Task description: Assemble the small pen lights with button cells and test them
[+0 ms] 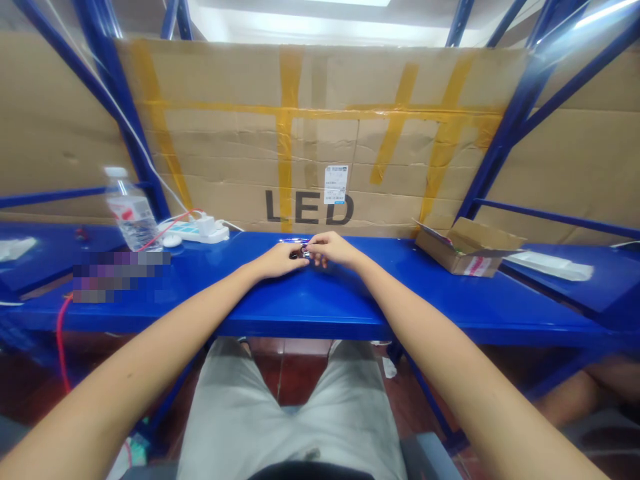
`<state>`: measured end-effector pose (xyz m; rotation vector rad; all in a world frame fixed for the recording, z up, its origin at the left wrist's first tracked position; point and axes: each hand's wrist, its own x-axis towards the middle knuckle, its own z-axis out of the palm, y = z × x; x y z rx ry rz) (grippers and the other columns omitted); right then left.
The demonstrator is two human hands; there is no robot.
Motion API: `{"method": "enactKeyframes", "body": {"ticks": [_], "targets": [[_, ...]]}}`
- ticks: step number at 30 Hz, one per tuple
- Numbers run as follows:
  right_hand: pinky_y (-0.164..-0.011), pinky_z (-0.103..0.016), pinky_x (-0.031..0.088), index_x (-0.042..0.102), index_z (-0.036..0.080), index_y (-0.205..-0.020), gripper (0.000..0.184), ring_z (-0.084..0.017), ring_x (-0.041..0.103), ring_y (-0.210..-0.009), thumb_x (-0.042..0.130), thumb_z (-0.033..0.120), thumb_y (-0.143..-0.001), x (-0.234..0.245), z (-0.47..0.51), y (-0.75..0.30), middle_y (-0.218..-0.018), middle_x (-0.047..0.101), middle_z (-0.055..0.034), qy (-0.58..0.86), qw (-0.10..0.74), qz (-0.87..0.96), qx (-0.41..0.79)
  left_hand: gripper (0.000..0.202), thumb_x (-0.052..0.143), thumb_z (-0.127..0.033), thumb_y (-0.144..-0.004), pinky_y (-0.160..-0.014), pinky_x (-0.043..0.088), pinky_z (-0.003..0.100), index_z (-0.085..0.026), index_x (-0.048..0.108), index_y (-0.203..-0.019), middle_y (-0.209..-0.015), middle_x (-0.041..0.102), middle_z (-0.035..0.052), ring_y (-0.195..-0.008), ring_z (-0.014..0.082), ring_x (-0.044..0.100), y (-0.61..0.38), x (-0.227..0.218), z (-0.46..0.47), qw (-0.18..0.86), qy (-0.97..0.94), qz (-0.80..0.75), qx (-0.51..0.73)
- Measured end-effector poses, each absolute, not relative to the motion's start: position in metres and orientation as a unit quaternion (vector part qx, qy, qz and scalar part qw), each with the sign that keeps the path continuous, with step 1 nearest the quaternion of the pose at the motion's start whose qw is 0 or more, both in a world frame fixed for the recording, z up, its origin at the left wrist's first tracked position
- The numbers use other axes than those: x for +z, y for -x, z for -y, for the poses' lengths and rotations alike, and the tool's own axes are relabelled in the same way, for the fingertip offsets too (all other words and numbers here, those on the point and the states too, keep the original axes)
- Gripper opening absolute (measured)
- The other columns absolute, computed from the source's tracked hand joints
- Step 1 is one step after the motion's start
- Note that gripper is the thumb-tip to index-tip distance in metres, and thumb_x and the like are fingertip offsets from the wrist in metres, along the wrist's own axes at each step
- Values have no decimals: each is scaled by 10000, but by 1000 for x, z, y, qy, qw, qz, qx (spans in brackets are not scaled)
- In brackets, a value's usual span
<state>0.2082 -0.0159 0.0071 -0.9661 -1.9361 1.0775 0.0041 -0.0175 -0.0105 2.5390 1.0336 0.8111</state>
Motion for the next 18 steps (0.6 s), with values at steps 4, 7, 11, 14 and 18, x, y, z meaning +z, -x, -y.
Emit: {"method": "enactKeyframes", "body": {"ticks": [4,7,11,14,18], "targets": [[-392,-184,471,649,129,-818,35,-120,646,-526,651,122,-853,7,18,-208,-684,701,-37,368,361,733,444,320,579,-424,-897,-827,471,322,-157,735,-979,-923,742,50,-836,216,645,-3,-9,18,155,-884,-334,286],[-383,-183,471,631,132,-859,56,-125,644,-502,650,83,-840,6,17,-207,-641,696,-27,370,360,730,448,347,576,-453,-913,-812,465,316,-158,742,-987,-948,751,56,-868,221,651,-4,-8,18,157,-885,-331,289],[-380,-190,477,588,153,-931,139,-134,642,-476,667,84,-840,5,16,-206,-606,685,0,355,366,727,461,347,588,-468,-901,-789,460,304,-154,735,-929,-920,749,53,-852,209,646,-5,-8,17,170,-879,-329,300],[-385,-177,476,585,162,-933,169,-121,640,-478,715,121,-832,5,15,-207,-621,687,8,346,380,726,457,317,567,-433,-890,-721,445,296,-151,708,-853,-823,722,44,-770,195,620,-5,-8,15,177,-855,-370,317],[-395,-178,483,633,141,-939,142,-115,633,-478,732,159,-839,5,14,-207,-603,673,6,364,374,737,428,283,495,-339,-892,-691,410,296,-168,661,-739,-735,678,24,-714,184,587,-5,-8,14,129,-837,-416,333]]}}
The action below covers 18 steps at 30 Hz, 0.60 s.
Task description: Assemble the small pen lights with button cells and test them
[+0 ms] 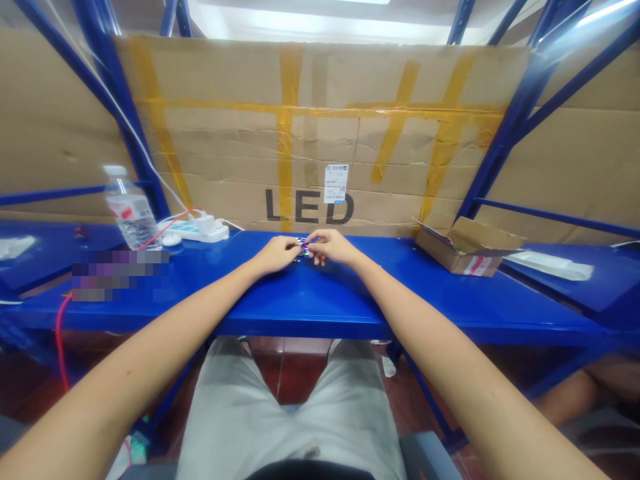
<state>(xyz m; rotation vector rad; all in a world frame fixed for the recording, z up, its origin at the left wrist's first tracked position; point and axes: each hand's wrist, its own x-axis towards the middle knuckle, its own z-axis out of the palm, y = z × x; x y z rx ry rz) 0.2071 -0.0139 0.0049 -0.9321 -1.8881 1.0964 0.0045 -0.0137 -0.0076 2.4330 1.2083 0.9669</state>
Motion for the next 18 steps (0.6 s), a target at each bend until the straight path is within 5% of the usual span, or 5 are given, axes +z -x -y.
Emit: {"method": "enactKeyframes", "body": {"ticks": [8,11,18], "targets": [[-439,-193,466,700,130,-786,53,-95,578,-439,712,120,-837,3,15,-208,-554,632,14,394,309,809,308,346,455,-319,-916,-654,390,301,-192,607,-632,-652,641,20,-653,185,554,-2,-8,15,96,-861,-402,298],[-429,-179,442,643,131,-667,245,-83,561,-424,626,139,-911,4,17,-210,-529,611,-1,412,288,820,273,329,471,-318,-906,-663,406,302,-188,606,-636,-645,635,16,-645,179,553,-3,-8,14,118,-853,-407,304],[-415,-183,477,565,173,-920,102,-105,604,-449,664,171,-898,-1,12,-207,-618,679,17,367,347,778,373,248,702,-311,-784,-773,514,331,-151,637,-963,-845,726,45,-774,185,677,-4,-11,10,291,-792,-369,389]]}}
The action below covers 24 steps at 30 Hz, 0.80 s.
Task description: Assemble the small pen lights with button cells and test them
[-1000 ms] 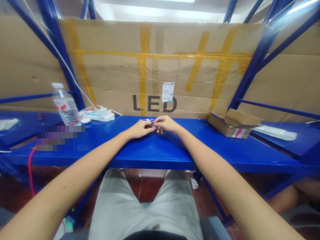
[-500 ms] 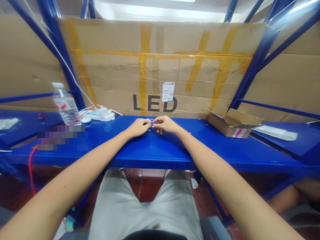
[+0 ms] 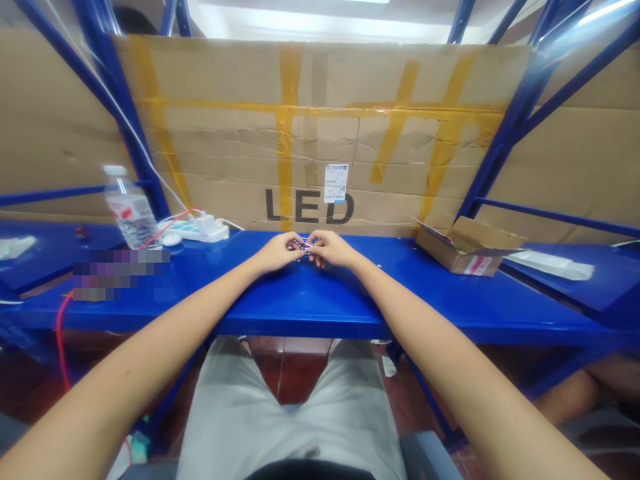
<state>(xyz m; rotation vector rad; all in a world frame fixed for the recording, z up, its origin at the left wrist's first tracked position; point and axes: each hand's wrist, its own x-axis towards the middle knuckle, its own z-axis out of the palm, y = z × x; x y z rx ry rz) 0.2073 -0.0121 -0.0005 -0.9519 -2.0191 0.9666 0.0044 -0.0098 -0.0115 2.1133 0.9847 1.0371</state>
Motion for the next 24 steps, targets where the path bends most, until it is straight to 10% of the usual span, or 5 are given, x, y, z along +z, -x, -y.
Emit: {"method": "enactKeyframes", "body": {"ticks": [24], "targets": [[-416,-195,481,530,186,-902,278,-108,599,-458,780,279,-825,7,20,-203,-606,671,28,318,413,726,449,393,846,-436,-686,-443,314,231,-146,654,-868,-628,624,-6,-454,74,444,-5,0,17,375,-737,-370,423]]}}
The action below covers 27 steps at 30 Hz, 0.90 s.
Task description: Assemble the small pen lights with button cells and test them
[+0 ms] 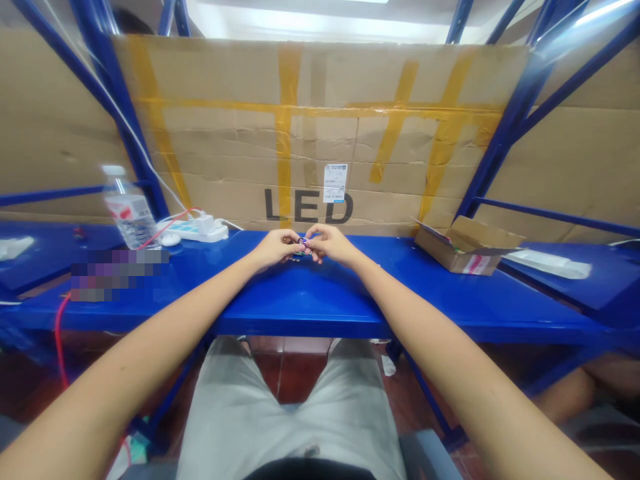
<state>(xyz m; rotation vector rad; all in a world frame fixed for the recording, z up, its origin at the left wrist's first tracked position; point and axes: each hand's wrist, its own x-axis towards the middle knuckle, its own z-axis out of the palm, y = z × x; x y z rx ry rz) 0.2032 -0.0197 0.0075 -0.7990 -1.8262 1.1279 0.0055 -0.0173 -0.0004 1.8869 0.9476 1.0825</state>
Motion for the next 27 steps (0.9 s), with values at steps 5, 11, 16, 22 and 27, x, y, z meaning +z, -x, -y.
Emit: {"method": "enactKeyframes", "body": {"ticks": [5,11,16,22,27], "targets": [[-405,-193,463,532,193,-899,247,-101,572,-438,759,263,-834,11,22,-204,-592,656,41,325,424,728,429,405,850,-445,-698,-448,294,232,-178,631,-910,-507,465,-72,-439,80,411,-2,-1,14,407,-702,-357,462],[-393,-194,450,554,182,-832,213,-98,561,-442,761,227,-814,9,19,-205,-591,646,32,342,425,736,402,356,817,-408,-742,-449,303,251,-155,693,-961,-541,515,-45,-435,86,420,1,-3,11,398,-728,-355,431],[-377,-200,433,550,176,-773,161,-88,520,-412,704,153,-817,6,16,-206,-586,639,23,337,422,743,395,302,809,-355,-758,-452,305,250,-144,692,-940,-547,548,-28,-425,89,446,3,0,11,387,-741,-373,403],[-385,-196,415,578,174,-810,92,-88,518,-390,628,98,-828,2,13,-206,-565,585,54,361,386,768,361,197,737,-312,-792,-440,286,251,-140,700,-882,-550,564,-17,-416,91,431,0,-1,12,349,-747,-408,392],[-396,-194,383,595,169,-823,91,-79,504,-386,563,88,-850,-2,12,-207,-613,583,46,384,345,798,310,160,711,-300,-769,-511,373,255,-144,698,-806,-636,652,12,-502,107,484,-1,-6,6,301,-776,-412,371]]}}
